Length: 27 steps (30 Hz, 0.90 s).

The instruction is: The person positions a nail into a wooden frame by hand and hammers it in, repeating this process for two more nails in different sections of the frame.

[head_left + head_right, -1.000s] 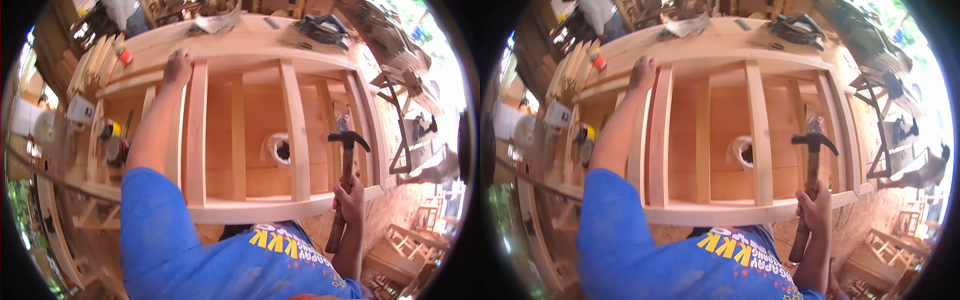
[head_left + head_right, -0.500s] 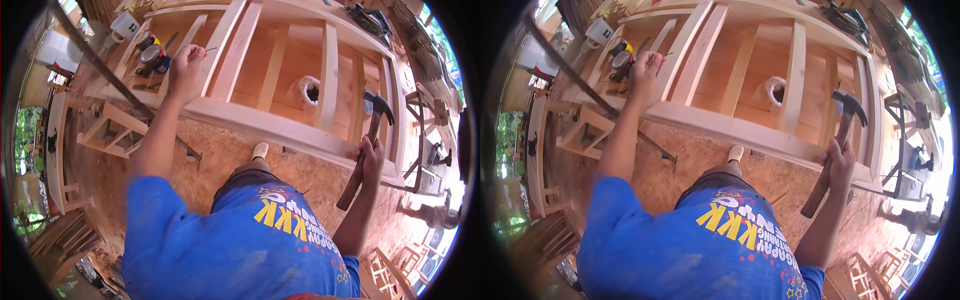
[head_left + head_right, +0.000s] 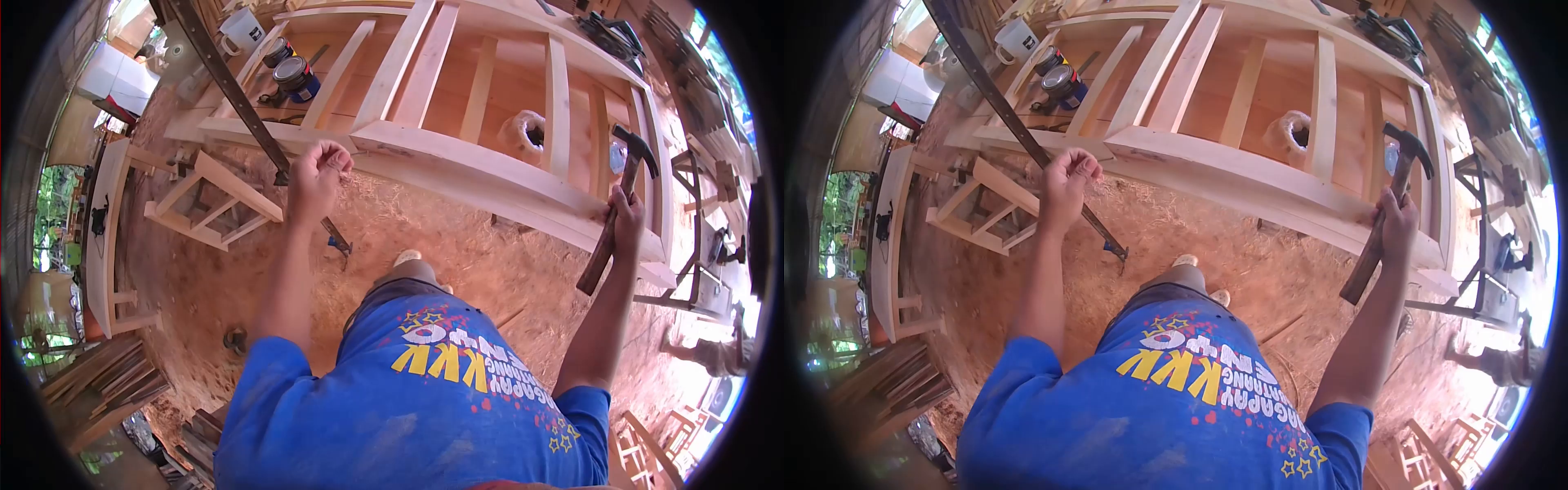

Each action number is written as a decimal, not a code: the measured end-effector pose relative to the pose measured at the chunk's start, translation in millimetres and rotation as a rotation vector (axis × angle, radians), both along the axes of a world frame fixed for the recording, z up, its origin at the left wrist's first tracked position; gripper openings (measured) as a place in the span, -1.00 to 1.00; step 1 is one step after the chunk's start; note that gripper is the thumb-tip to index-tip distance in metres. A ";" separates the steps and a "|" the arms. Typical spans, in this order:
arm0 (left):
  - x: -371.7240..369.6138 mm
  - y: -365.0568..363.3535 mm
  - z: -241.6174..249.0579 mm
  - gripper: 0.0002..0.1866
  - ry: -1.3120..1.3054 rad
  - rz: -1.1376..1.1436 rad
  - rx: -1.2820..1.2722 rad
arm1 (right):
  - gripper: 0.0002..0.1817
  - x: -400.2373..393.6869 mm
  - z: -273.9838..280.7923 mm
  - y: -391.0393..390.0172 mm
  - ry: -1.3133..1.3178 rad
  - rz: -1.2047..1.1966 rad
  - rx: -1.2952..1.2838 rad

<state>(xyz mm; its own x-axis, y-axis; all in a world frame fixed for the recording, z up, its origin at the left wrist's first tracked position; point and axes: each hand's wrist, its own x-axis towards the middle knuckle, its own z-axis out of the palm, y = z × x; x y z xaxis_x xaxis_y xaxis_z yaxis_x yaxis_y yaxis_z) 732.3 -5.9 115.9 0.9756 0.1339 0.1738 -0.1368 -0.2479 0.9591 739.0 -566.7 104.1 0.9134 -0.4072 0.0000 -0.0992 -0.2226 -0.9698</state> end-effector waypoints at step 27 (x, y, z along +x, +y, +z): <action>3.8 76.2 -131.2 -0.83 0.530 -0.256 -0.531 | -0.81 -263.9 -9.3 323.0 0.505 -0.501 -0.246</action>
<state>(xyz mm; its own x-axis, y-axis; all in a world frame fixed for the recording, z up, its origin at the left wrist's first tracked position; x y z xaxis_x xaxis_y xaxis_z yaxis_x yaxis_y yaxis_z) 736.1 70.3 -15.3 0.9221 -0.1709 -0.3471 0.3806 0.2391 0.8933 475.1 -243.7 94.9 0.5315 -0.8166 -0.2252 -0.6656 -0.2381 -0.7073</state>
